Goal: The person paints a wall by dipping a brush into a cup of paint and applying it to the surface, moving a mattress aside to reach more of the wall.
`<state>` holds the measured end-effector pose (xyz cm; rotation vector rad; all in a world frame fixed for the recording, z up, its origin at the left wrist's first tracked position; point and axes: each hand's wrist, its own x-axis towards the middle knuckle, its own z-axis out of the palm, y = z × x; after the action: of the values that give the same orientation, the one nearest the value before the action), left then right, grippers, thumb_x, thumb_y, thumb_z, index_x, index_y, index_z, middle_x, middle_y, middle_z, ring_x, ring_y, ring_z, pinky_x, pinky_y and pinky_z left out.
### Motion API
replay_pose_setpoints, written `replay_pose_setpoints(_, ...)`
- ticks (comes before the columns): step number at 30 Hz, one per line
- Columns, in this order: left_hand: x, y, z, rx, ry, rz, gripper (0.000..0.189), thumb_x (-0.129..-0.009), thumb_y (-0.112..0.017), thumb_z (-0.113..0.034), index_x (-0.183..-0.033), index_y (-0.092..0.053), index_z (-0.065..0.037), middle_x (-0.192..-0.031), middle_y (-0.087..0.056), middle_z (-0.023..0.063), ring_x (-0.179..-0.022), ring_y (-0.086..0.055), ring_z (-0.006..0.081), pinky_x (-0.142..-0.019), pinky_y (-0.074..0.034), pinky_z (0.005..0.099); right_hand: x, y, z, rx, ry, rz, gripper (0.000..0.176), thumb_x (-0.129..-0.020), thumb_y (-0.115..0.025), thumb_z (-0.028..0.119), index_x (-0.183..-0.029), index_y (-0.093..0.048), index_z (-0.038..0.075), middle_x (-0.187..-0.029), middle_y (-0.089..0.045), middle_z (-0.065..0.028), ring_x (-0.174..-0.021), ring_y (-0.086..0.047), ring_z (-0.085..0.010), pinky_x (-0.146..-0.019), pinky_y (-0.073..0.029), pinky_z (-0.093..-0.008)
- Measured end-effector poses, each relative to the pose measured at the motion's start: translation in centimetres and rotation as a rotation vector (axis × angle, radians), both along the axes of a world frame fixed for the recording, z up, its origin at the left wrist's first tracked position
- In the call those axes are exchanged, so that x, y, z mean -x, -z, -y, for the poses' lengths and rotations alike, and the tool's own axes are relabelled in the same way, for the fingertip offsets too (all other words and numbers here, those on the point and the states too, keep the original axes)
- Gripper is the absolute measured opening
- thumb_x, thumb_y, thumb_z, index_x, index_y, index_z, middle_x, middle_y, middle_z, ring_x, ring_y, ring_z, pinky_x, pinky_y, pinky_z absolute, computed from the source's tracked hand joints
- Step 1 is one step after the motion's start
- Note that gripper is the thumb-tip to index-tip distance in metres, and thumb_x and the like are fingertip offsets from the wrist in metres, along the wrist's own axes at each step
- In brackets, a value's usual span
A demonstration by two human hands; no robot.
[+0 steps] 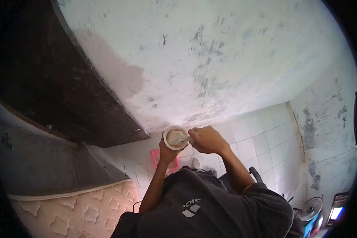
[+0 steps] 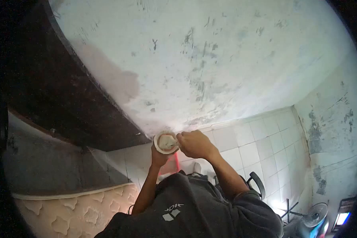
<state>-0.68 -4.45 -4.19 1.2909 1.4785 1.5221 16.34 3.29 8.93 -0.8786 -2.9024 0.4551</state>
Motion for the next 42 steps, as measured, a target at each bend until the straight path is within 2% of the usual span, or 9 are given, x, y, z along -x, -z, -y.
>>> replay_pose_setpoints(6,-0.3,0.4,-0.5,0.033,0.06,0.051,0.07,-0.06,-0.092,-0.014,-0.117,-0.053,-0.004,-0.11,-0.064,0.0105,-0.1,-0.064,0.0206,-0.087,-0.052,0.0353,-1.3,1.9,-0.8,0.042,-0.025,-0.224,0.022,-0.078,-0.065,0.018,-0.084,-0.052,0.001,-0.077,-0.06,-0.0153,-0.071,-0.06,-0.0388,-0.059,-0.046,-0.048)
replay_pose_setpoints(19,-0.4,1.8,-2.0,-0.058,-0.088,0.056,0.07,-0.06,-0.091,-0.012,-0.118,-0.054,-0.003,-0.109,-0.064,0.0105,-0.1,-0.063,0.0217,-0.087,-0.052,0.0347,-3.9,0.7,-2.7,0.148,0.03,-0.196,0.023,-0.083,-0.063,0.021,-0.077,-0.059,0.0,-0.067,-0.06,-0.0176,-0.064,-0.059,-0.0388,-0.057,-0.045,-0.0466)
replay_pose_setpoints(21,-0.2,0.9,-2.4,-0.093,-0.151,0.014,0.071,-0.06,-0.091,-0.012,-0.119,-0.053,-0.003,-0.11,-0.063,0.0107,-0.102,-0.061,0.0227,-0.089,-0.05,0.0361,-4.6,0.7,-3.8,0.347,0.018,-0.32,0.023,-0.088,-0.062,0.022,-0.08,-0.061,0.0,-0.063,-0.057,-0.0189,-0.057,-0.054,-0.0368,-0.053,-0.043,-0.0414)
replay_pose_setpoints(23,0.8,3.0,-2.9,-0.077,-0.146,0.011,0.071,-0.06,-0.091,-0.013,-0.119,-0.053,-0.002,-0.111,-0.062,0.0111,-0.102,-0.06,0.0231,-0.091,-0.049,0.0367,-5.1,0.7,-4.7,0.426,-0.015,-0.4,0.021,-0.092,-0.059,0.019,-0.081,-0.062,0.001,-0.06,-0.056,-0.0117,-0.049,-0.05,-0.0267,-0.05,-0.039,-0.0354)
replay_pose_setpoints(25,1.5,3.4,-3.5,-0.067,-0.144,0.011,0.072,-0.06,-0.092,-0.013,-0.119,-0.052,-0.002,-0.111,-0.062,0.0115,-0.103,-0.059,0.0236,-0.092,-0.048,0.0374,-5.4,1.1,-5.3,0.766,0.178,-0.555,0.024,-0.094,-0.058,0.02,-0.083,-0.064,0.0,-0.062,-0.058,-0.0072,-0.056,-0.054,-0.0174,-0.053,-0.041,-0.0335)
replay_pose_setpoints(26,1.7,3.0,-3.7,-0.114,-0.157,-0.011,0.07,-0.061,-0.09,-0.009,-0.119,-0.052,-0.001,-0.113,-0.061,0.0109,-0.104,-0.059,0.0218,-0.091,-0.049,0.0363,-5.2,1.0,-5.5,0.865,0.287,-0.622,0.025,-0.095,-0.056,0.02,-0.08,-0.062,0.001,-0.061,-0.051,0.0013,-0.054,-0.045,-0.0068,-0.048,-0.036,-0.0269)
replay_pose_setpoints(30,2.0,3.1,-4.3,-0.18,-0.188,-0.009,0.069,-0.065,-0.087,-0.003,-0.123,-0.049,0.0,-0.118,-0.058,0.0109,-0.107,-0.058,0.0207,-0.092,-0.05,0.0353,-3.2,0.3,-8.1,0.886,0.497,-0.938,0.022,-0.095,-0.053,0.017,-0.079,-0.059,0.003,-0.059,-0.045,0.0042,-0.042,-0.034,-0.0029,-0.037,-0.026,-0.0222)
replay_pose_setpoints(36,0.0,-0.8,-3.8,-0.226,-0.236,0.079,0.076,-0.066,-0.086,-0.003,-0.129,-0.045,0.001,-0.117,-0.059,0.011,-0.108,-0.058,0.0222,-0.096,-0.047,0.0361,0.9,-2.9,-14.8,1.114,0.464,-1.43,0.032,-0.099,-0.043,0.027,-0.074,-0.047,0.008,-0.055,-0.036,0.0037,-0.038,-0.026,-0.0055,-0.033,-0.021,-0.0234)
replay_pose_setpoints(42,1.5,4.1,-2.9,-0.135,-0.162,0.017,0.085,-0.06,-0.09,-0.009,-0.13,-0.043,0.001,-0.119,-0.057,0.0144,-0.11,-0.057,0.0242,-0.096,-0.046,0.0377,3.1,-3.0,-18.8,1.16,0.444,-1.507,0.027,-0.097,-0.044,0.026,-0.078,-0.049,0.008,-0.056,-0.038,0.0033,-0.038,-0.027,-0.0061,-0.034,-0.021,-0.0239)
